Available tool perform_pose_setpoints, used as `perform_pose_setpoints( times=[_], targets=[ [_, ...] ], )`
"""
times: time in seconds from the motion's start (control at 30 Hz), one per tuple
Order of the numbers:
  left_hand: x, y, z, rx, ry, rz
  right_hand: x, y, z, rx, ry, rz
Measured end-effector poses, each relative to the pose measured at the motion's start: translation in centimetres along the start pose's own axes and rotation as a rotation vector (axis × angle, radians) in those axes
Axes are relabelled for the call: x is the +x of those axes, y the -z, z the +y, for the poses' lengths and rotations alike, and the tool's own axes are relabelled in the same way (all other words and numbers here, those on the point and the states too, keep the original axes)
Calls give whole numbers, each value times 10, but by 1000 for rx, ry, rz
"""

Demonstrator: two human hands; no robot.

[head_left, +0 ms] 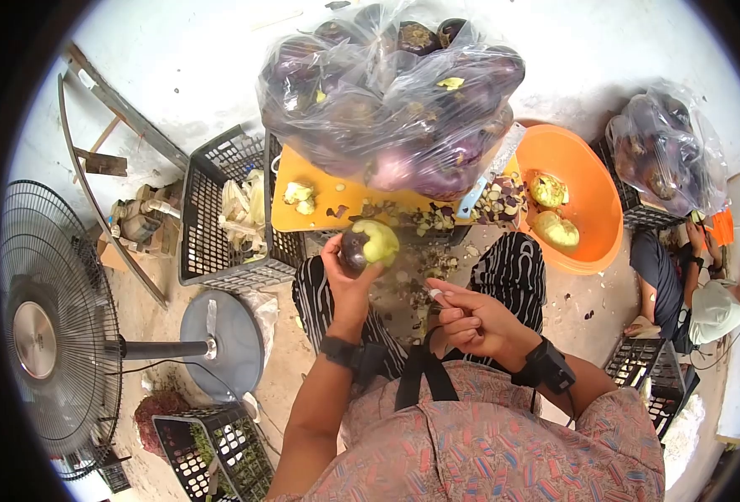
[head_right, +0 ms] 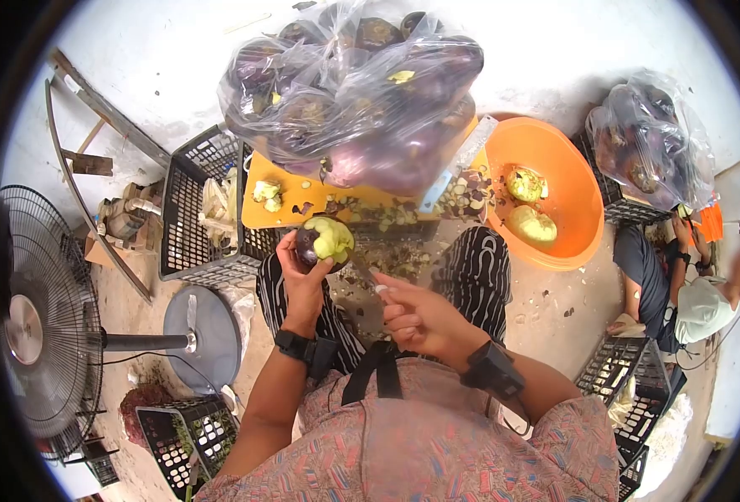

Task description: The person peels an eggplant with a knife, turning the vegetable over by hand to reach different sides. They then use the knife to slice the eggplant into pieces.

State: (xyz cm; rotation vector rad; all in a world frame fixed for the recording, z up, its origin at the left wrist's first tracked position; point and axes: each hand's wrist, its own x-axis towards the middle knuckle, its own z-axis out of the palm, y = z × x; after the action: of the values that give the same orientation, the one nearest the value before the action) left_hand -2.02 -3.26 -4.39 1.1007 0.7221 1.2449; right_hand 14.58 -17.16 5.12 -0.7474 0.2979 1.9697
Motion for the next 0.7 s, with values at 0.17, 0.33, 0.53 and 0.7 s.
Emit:
perform_pose_setpoints(
  times=[0.17, 0.33, 0.53, 0.7],
  targets=[
    [2, 10, -12, 208, -121, -32, -2, 0, -3, 75, -19, 22],
    [5, 8, -2, -105, 115, 38, 0, 1, -1, -346, 131, 82],
    [6, 13, -8, -23, 151, -4, -5, -4, -2, -657, 183, 152],
    [4, 10, -10, 130, 16, 13, 1, 7, -7, -126, 48, 5]
  ],
)
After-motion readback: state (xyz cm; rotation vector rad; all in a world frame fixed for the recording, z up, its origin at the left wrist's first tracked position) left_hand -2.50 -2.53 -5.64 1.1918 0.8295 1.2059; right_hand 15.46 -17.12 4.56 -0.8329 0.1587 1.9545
